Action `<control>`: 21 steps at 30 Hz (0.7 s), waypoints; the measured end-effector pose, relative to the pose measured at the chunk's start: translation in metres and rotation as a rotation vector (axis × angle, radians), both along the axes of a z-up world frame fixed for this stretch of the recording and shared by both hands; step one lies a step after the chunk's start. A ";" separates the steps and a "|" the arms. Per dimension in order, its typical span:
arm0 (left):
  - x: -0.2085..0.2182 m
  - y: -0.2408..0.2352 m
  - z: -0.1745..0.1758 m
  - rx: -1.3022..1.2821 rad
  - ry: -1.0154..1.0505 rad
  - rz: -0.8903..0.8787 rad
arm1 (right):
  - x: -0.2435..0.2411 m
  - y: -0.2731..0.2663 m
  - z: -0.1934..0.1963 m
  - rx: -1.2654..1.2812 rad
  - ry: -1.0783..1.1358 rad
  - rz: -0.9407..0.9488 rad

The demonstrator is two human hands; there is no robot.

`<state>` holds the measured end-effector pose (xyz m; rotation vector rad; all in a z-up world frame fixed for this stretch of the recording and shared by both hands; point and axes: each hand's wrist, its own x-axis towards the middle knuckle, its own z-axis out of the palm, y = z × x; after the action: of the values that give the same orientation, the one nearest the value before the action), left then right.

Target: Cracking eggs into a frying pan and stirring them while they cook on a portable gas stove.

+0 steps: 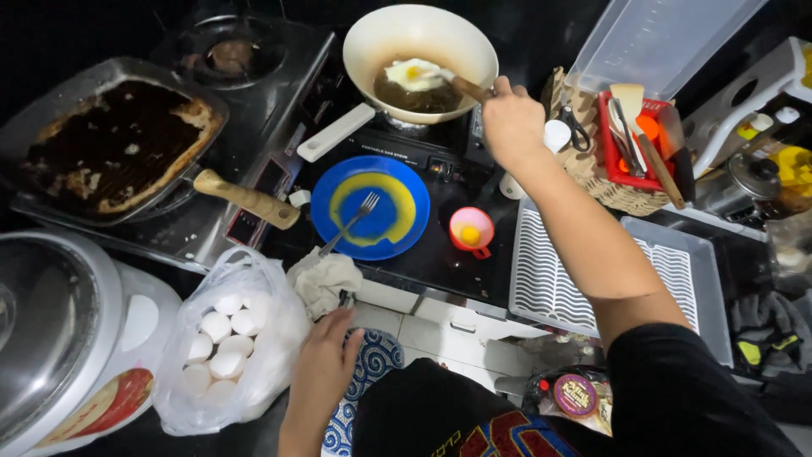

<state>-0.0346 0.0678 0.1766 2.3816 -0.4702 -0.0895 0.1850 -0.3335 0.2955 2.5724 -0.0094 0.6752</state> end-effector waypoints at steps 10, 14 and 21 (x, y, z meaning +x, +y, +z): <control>0.006 -0.015 -0.003 0.056 -0.063 -0.064 | 0.017 -0.019 -0.033 0.033 0.033 -0.005; 0.003 -0.010 -0.010 0.041 0.027 -0.028 | 0.006 -0.020 -0.016 0.028 -0.007 -0.004; -0.061 0.023 -0.125 0.481 0.597 0.009 | 0.028 -0.024 -0.049 0.042 -0.017 -0.007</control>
<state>-0.0958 0.0910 0.0515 2.6414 -0.1554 -0.9724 0.2132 -0.3580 0.2466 2.6054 -0.0389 0.7017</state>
